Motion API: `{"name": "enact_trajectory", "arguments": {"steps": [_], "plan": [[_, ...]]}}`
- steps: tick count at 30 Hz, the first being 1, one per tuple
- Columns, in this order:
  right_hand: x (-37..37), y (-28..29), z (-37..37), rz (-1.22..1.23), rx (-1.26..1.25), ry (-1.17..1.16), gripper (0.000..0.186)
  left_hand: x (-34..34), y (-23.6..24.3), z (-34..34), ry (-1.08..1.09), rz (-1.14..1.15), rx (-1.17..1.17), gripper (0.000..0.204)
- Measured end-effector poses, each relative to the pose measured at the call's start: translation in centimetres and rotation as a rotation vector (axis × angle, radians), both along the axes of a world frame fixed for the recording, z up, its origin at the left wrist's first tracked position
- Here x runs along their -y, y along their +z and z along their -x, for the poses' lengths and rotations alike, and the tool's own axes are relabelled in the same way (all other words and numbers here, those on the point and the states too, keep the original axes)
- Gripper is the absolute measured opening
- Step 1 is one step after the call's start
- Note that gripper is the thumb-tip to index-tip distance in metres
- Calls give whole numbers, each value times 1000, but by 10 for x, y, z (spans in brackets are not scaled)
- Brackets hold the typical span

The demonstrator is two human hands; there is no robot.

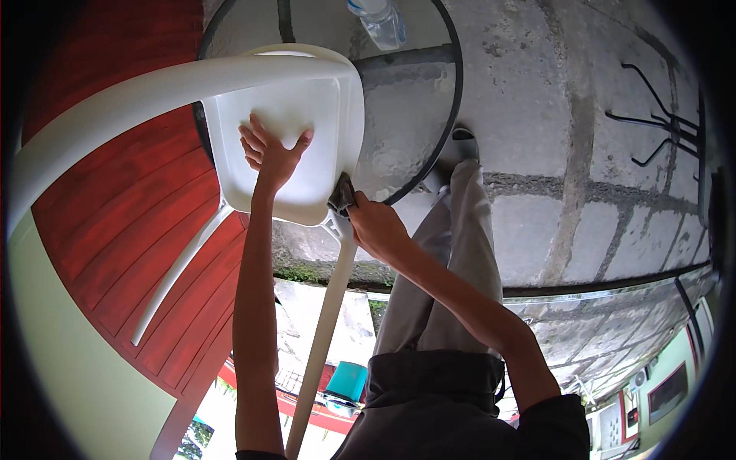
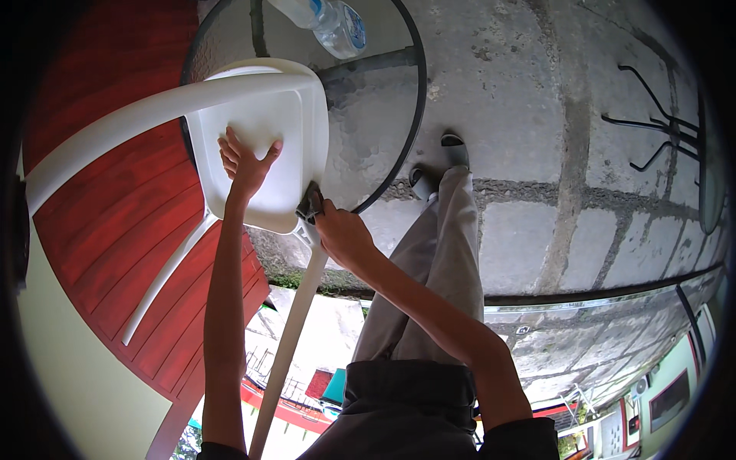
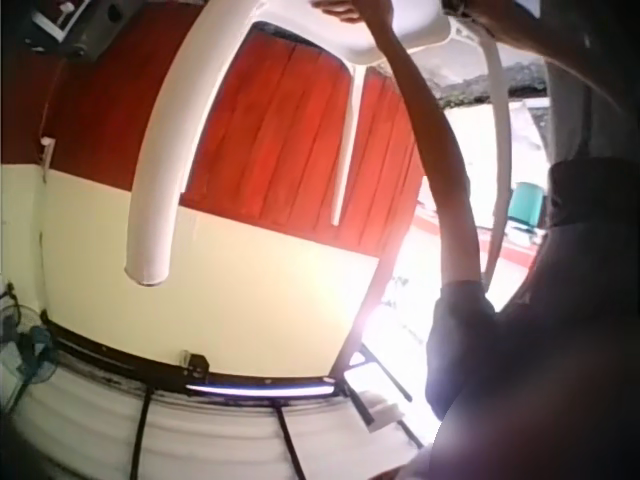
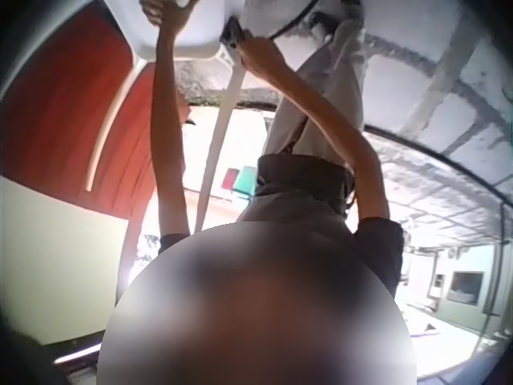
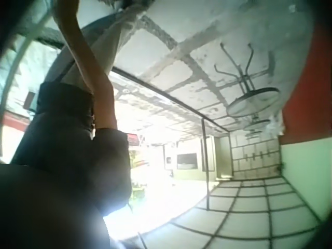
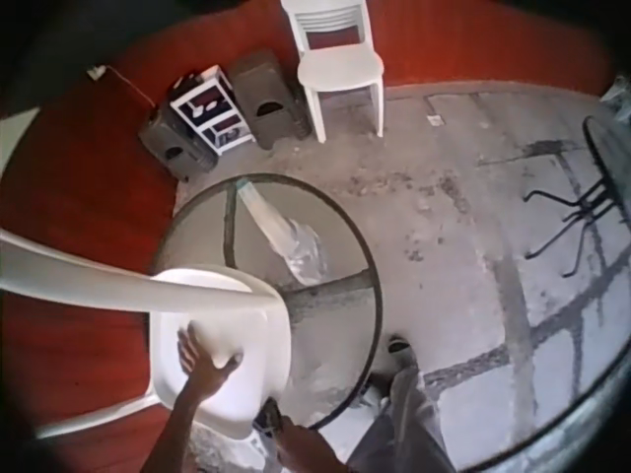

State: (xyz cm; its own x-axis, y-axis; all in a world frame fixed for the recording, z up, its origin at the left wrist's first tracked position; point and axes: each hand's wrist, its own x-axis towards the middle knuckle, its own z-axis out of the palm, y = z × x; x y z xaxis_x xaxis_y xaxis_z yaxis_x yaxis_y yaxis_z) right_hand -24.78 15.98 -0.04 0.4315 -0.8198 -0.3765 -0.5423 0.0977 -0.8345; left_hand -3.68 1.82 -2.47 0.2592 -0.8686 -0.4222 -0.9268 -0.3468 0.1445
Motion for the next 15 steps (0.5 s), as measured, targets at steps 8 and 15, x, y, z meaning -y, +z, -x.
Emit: {"name": "enact_trajectory", "arguments": {"steps": [8, 15], "plan": [[-19, -2, 7, -76, 97, 87, 12, 0, -2, -2, -33, 39, 15, 140], [24, 1, 50, -51, 270, -254, 13, 0, -2, -5, -32, 24, 29, 137]]}}
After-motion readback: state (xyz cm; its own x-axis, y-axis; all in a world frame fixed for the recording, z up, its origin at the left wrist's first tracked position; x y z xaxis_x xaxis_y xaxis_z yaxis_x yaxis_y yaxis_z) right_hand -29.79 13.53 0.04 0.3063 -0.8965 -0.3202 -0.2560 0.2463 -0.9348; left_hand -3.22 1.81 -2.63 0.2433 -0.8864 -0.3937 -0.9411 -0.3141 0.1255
